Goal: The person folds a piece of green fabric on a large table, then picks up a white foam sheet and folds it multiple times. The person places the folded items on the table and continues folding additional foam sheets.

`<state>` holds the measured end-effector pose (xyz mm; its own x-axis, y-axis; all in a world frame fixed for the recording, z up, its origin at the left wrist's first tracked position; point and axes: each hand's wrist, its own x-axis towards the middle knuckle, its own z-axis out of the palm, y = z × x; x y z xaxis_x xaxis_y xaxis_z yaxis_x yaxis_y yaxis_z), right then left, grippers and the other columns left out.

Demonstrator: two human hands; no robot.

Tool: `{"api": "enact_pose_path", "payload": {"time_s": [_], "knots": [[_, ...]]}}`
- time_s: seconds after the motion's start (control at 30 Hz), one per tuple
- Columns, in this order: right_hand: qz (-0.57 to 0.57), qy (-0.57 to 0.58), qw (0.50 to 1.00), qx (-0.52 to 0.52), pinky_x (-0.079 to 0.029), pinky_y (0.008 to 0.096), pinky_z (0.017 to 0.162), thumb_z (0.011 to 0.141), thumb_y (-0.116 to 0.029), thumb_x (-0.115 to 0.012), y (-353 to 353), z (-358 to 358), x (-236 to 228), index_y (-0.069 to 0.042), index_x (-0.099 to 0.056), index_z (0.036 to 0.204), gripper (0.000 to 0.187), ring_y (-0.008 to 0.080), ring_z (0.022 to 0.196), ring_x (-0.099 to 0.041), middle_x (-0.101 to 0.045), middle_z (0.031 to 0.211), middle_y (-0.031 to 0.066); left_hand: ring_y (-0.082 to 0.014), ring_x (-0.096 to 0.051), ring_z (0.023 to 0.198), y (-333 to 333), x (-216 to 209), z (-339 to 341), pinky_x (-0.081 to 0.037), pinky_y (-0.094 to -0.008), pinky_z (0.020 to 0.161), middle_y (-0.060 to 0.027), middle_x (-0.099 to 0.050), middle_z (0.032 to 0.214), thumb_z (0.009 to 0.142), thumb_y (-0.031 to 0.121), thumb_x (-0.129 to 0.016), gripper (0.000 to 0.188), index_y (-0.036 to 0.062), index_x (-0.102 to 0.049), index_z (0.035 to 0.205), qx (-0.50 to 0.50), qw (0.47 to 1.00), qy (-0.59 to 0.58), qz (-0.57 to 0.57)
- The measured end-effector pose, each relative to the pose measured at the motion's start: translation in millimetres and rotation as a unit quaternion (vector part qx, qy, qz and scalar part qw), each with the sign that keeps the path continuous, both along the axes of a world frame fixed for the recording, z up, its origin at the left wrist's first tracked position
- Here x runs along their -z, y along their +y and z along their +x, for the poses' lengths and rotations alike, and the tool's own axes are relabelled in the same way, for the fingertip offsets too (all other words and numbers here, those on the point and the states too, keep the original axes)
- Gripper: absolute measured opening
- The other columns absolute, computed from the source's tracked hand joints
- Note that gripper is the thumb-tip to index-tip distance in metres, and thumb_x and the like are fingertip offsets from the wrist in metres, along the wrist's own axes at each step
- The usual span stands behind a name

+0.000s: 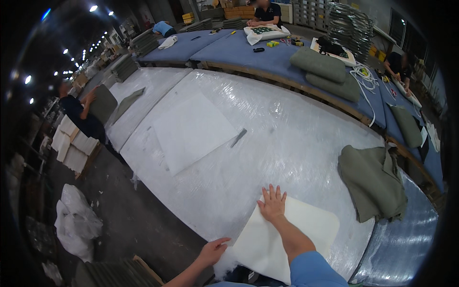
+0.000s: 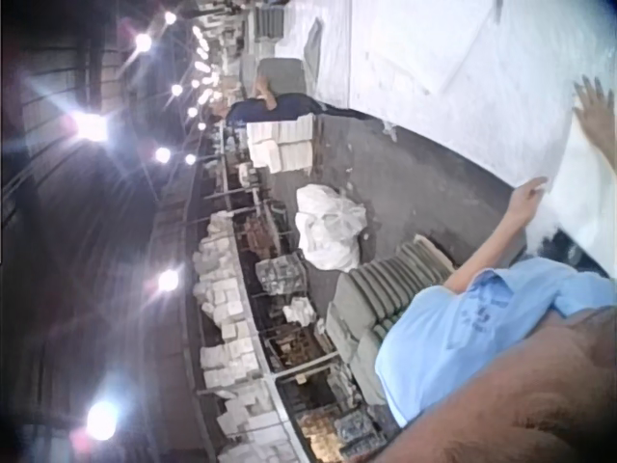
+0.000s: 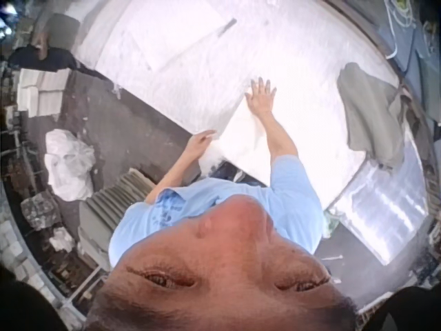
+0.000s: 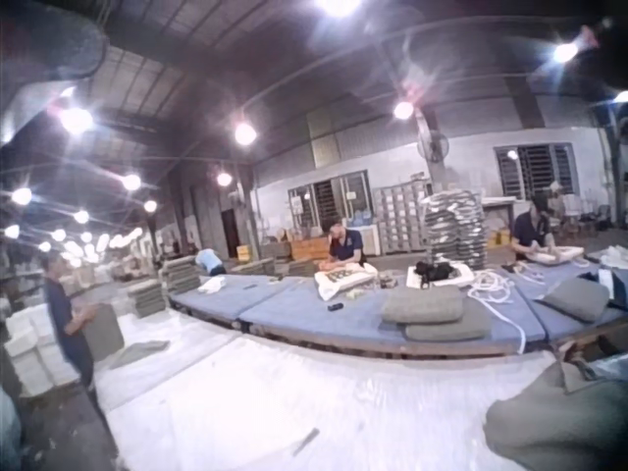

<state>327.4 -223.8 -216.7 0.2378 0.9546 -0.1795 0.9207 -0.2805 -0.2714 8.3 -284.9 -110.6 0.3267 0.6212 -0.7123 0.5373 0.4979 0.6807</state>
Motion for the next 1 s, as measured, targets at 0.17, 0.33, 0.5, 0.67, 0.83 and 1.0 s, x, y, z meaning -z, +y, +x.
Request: {"api": "enact_pose_path", "payload": {"time_s": [0.17, 0.33, 0.5, 0.67, 0.83, 1.0], "knots": [[-0.026, 0.029, 0.999, -0.012, -0.004, 0.0651, 0.125, 0.105, -0.058, -0.042, 3, 12, -17, -0.021, -0.026, 0.165, 0.073, 0.0405, 0.159, -0.004, -0.012, 0.174, 0.0125, -0.0061, -0.051, 0.071, 11, 3, 3, -0.046, -0.0247, 0.067, 0.0041, -0.059, 0.078, 0.101, 0.012, -0.061, 0.038, 0.0133, -0.067, 0.139, 0.017, 0.992, -0.045, 0.120], [0.118, 0.219, 0.968, 0.026, -0.032, 0.0553, 0.117, 0.103, -0.058, -0.051, -34, -14, -63, -0.016, -0.037, 0.161, 0.073, 0.0353, 0.144, -0.041, -0.042, 0.159, 0.0189, -0.0086, -0.060, 0.092, 19, -10, 22, -0.049, -0.0239, 0.088, -0.0023, -0.071, 0.100, 0.105, 0.009, -0.055, 0.040, 0.0074, -0.060, 0.144, -0.010, 0.974, -0.157, 0.165], [-0.033, 0.737, 0.663, 0.130, -0.050, 0.0293, 0.090, 0.103, -0.039, -0.065, -97, -58, -112, -0.005, -0.063, 0.136, 0.047, 0.0142, 0.104, -0.064, -0.070, 0.119, 0.0051, -0.0135, -0.063, 0.116, 37, -41, 78, -0.045, -0.0284, 0.105, -0.0111, -0.071, 0.127, 0.110, 0.010, -0.048, 0.046, 0.0080, -0.045, 0.156, 0.059, 0.930, -0.248, 0.265], [0.125, 0.684, 0.670, 0.259, -0.050, 0.0256, 0.081, 0.099, -0.016, -0.070, -132, -52, -106, -0.004, -0.076, 0.106, 0.015, 0.0093, 0.088, -0.063, -0.072, 0.096, -0.0004, -0.0165, -0.059, 0.126, 38, -44, 142, -0.042, -0.0305, 0.110, -0.0109, -0.065, 0.139, 0.113, 0.017, -0.043, 0.053, 0.0113, -0.029, 0.164, 0.187, 0.903, -0.283, 0.263], [0.235, 0.674, 0.601, 0.359, -0.052, 0.0279, 0.082, 0.097, -0.014, -0.072, -163, -21, -101, -0.005, -0.074, 0.099, 0.009, 0.0125, 0.087, -0.065, -0.073, 0.095, 0.0032, -0.0157, -0.057, 0.120, 38, -17, 167, -0.046, -0.0284, 0.104, -0.0103, -0.064, 0.139, 0.113, 0.035, -0.041, 0.061, 0.0189, -0.018, 0.168, 0.170, 0.945, -0.271, 0.071], [0.294, 0.726, 0.429, 0.451, -0.053, 0.0323, 0.081, 0.099, -0.017, -0.070, -201, -20, -93, -0.008, -0.069, 0.100, 0.009, 0.0170, 0.085, -0.064, -0.071, 0.096, 0.0043, -0.0140, -0.063, 0.101, 40, -18, 187, -0.049, -0.0240, 0.087, -0.0112, -0.066, 0.135, 0.110, 0.047, -0.044, 0.070, 0.0197, -0.016, 0.168, 0.214, 0.941, -0.261, -0.001]]}}
